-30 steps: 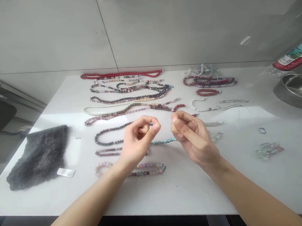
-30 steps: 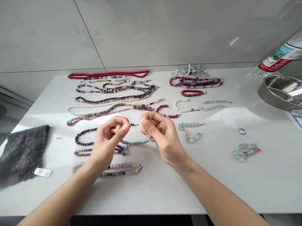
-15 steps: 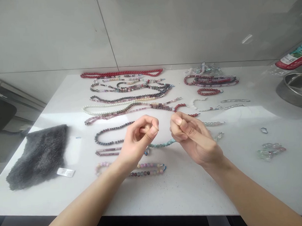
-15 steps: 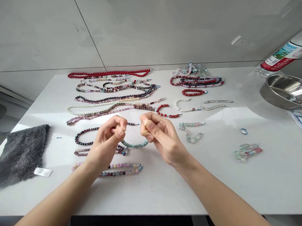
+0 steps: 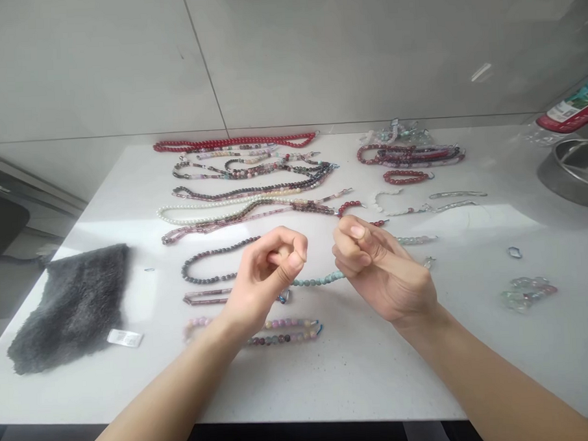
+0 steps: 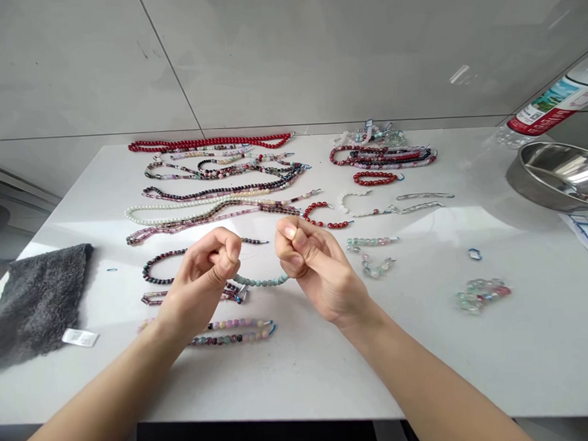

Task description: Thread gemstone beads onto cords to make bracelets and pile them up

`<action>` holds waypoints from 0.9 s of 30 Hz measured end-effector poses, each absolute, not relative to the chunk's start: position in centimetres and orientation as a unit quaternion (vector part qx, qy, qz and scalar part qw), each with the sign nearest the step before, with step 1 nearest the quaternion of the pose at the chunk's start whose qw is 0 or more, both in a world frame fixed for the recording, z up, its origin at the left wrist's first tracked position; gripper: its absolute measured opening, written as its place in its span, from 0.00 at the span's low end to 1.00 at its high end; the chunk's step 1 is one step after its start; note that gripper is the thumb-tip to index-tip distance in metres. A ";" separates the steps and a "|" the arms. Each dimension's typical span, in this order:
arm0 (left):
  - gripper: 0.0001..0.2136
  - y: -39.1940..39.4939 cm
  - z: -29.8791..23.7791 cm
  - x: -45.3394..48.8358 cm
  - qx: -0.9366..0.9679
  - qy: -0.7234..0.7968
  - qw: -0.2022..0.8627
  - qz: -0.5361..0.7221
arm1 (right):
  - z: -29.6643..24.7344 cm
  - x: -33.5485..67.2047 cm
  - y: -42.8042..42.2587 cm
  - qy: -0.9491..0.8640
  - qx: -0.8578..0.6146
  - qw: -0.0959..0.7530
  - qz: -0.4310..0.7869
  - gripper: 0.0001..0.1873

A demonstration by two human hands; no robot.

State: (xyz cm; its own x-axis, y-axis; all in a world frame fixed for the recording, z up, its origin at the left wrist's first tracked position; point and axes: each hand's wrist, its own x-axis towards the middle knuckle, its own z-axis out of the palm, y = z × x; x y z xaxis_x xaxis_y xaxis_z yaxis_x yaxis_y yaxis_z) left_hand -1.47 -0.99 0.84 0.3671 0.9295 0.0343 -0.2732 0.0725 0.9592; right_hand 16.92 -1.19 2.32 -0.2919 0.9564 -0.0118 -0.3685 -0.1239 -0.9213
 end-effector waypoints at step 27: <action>0.13 -0.6 1.2 -1.0 0.524 0.391 0.639 0.405 | 2.1 16.3 -1.6 -0.567 -0.409 0.498 0.513 0.12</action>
